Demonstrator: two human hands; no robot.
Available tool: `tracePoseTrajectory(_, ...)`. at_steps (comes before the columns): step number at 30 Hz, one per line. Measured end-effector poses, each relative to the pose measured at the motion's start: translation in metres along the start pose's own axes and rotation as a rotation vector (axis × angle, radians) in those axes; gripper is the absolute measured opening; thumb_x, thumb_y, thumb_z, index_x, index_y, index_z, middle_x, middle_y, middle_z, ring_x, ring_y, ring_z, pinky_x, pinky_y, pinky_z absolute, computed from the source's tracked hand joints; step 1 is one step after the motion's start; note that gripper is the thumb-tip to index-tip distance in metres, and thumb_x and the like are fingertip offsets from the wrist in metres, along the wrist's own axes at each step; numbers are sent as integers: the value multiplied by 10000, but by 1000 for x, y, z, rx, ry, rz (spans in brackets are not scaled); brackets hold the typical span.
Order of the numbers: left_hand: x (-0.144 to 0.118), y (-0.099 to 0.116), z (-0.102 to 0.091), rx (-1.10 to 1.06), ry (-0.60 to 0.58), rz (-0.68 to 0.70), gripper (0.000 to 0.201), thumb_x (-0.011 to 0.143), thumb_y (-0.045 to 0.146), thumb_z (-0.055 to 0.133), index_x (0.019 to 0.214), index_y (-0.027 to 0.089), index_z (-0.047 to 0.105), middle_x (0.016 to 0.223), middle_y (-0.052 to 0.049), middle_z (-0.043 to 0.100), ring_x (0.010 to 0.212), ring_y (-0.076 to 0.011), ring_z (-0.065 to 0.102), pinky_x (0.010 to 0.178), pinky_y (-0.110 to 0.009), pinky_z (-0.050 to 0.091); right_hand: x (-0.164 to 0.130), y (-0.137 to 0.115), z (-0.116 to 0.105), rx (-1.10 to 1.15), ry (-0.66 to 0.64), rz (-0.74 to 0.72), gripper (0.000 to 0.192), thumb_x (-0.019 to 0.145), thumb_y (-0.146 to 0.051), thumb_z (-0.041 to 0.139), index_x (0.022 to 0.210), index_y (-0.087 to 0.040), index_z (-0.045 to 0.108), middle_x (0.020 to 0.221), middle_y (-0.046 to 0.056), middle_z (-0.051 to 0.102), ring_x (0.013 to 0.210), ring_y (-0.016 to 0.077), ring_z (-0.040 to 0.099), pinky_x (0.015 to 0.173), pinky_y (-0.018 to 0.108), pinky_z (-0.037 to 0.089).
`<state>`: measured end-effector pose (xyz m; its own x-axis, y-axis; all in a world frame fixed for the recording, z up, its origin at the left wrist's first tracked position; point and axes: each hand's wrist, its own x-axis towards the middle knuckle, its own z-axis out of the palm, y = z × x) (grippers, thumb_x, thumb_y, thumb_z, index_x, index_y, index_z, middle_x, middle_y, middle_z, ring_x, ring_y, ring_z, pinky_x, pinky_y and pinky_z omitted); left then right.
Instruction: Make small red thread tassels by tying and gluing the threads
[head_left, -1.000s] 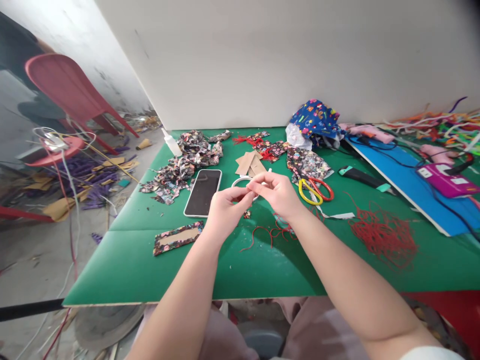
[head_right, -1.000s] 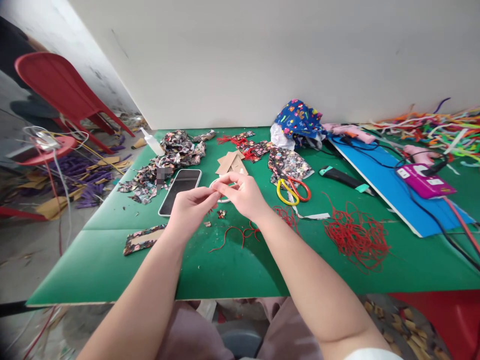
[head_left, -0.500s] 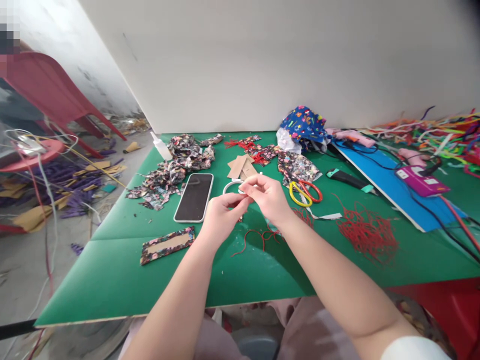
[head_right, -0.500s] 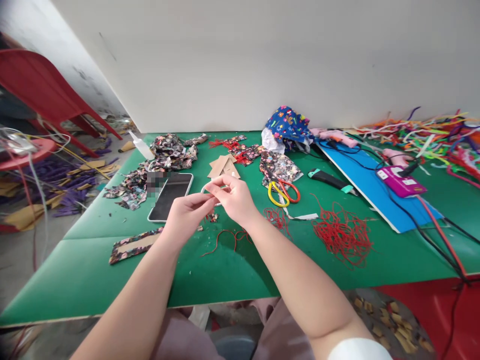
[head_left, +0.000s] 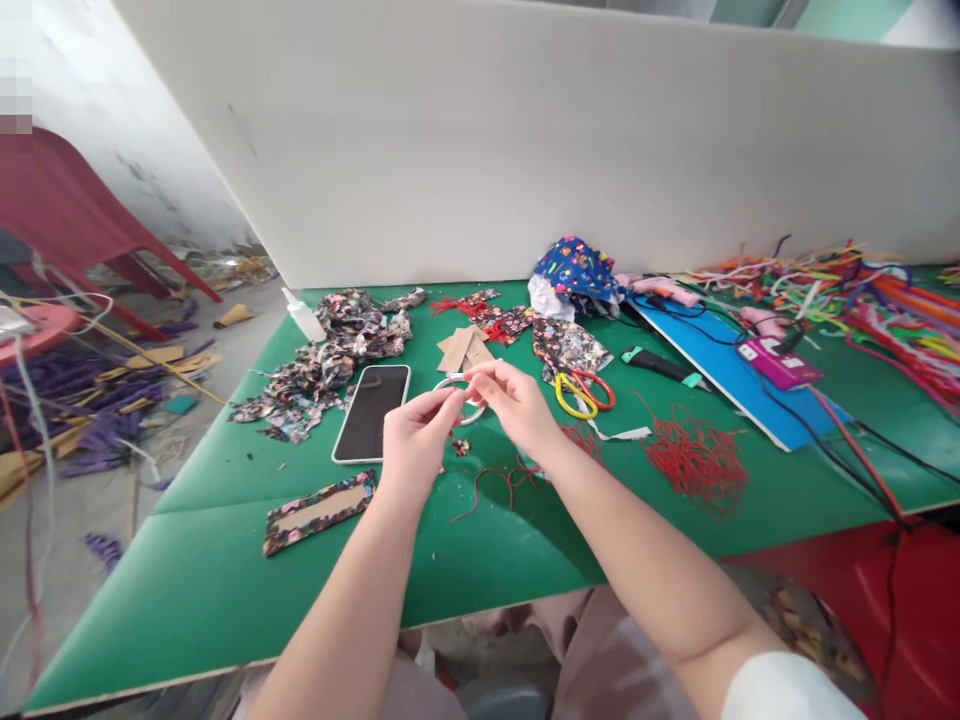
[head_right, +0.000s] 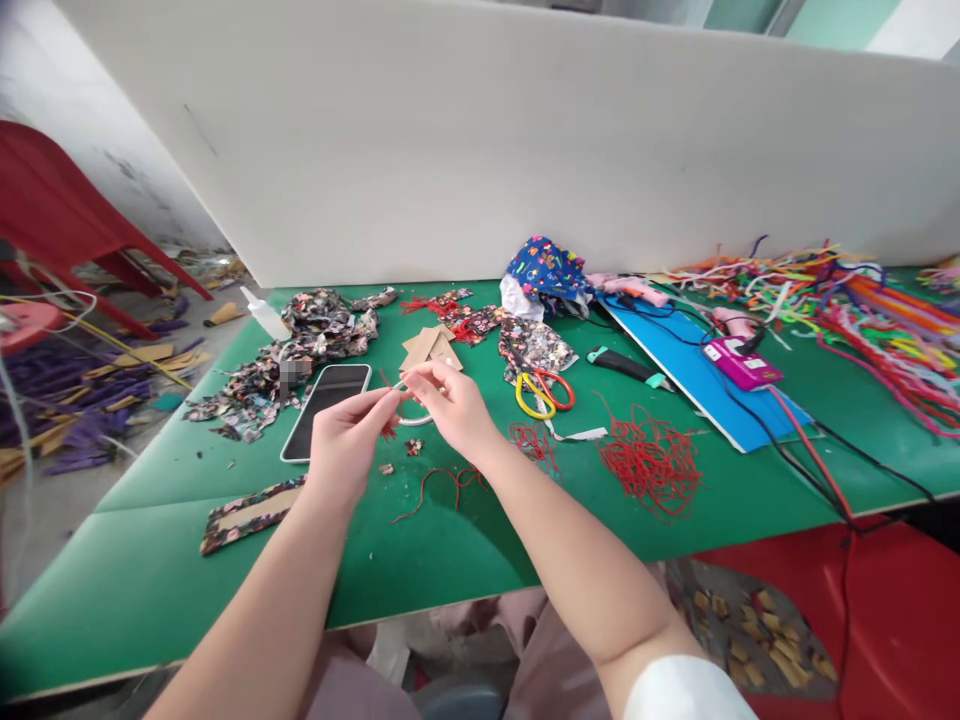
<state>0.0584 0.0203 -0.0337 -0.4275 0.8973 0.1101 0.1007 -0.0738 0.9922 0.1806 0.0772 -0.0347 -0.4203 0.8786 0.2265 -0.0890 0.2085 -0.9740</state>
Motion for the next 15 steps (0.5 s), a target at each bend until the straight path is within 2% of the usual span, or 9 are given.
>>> tracePoseTrajectory(4,-2,4,0,-36,9,10,187,674,319,681,762,165,738,528,10,610,498,-91,507,505,-199,399,-17,1,1,51,5,38,313,785,-477,562,897,-189,617,743,-3,619,715,103,586,674,224,454)
tracePoseTrajectory(11,-12,5,9,-34,-117,33,250,666,377,685,784,163,737,624,-20,659,525,-103,511,492,-205,386,-43,-6,-2,42,50,87,301,742,-429,625,916,-184,645,805,7,656,705,107,568,666,228,440)
tracePoseTrajectory(15,-19,7,15,-44,-145,15,291,667,400,680,806,151,733,614,-22,653,520,-98,494,475,-203,377,-48,-12,-3,71,98,122,267,700,-400,669,823,-163,661,681,-15,618,610,86,508,618,225,413)
